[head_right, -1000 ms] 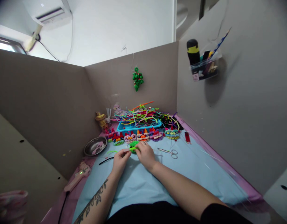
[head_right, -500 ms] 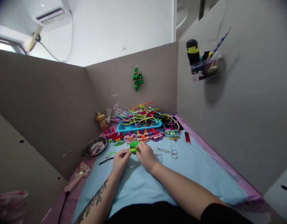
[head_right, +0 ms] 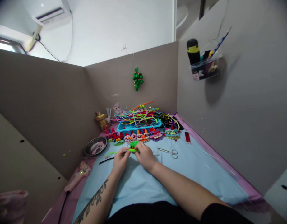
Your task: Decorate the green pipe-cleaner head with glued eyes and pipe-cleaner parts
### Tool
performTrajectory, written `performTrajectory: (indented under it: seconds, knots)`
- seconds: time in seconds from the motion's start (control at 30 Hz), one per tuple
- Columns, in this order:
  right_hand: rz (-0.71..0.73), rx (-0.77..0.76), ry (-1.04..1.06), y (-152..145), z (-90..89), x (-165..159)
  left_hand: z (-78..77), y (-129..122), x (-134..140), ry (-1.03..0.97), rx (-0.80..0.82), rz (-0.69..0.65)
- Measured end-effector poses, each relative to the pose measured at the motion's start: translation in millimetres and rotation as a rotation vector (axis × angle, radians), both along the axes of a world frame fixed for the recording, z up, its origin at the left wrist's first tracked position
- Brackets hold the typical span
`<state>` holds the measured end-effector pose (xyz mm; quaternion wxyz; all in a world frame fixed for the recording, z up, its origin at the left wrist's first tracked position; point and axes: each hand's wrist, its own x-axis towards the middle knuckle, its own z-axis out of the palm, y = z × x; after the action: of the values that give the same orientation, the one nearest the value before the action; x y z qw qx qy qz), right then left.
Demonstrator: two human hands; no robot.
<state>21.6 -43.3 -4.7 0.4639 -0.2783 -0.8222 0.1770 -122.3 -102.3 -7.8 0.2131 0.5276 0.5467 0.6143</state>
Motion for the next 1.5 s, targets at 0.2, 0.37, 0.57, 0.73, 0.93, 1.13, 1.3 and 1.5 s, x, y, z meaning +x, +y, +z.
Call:
performTrajectory:
  seconds: [0.2,0.37,0.57,0.73,0.93,1.13,1.3,1.5]
  knots:
    - [0.098,-0.031,-0.03,-6.0,6.7,1.4,-7.1,3.6,-2.7,-0.087,0.066,-0.004]
    - [0.112,-0.018,-0.035,-5.6,7.5,2.6,-6.2,2.4,-3.2,-0.082,0.074,0.006]
    - [0.11,-0.015,-0.054,-5.4,6.5,2.1,-3.9,0.7,-2.2,-0.086,0.091,0.021]
    - [0.085,-0.037,-0.032,-4.0,5.1,1.7,-3.4,3.0,-5.1,-0.134,0.067,0.037]
    - [0.034,-0.074,0.039,0.1,3.0,0.6,-1.6,0.8,-4.1,0.0,0.064,0.112]
    - [-0.025,-0.109,0.197,3.3,8.0,4.4,11.0,-7.4,-22.2,0.165,0.132,0.447]
    - [-0.034,-0.12,0.278,3.3,14.0,7.8,30.5,-21.0,-81.1,0.499,-0.272,0.405]
    - [-0.063,-0.125,0.313,6.3,16.1,11.4,27.9,-38.4,-103.6,1.015,-0.767,0.379]
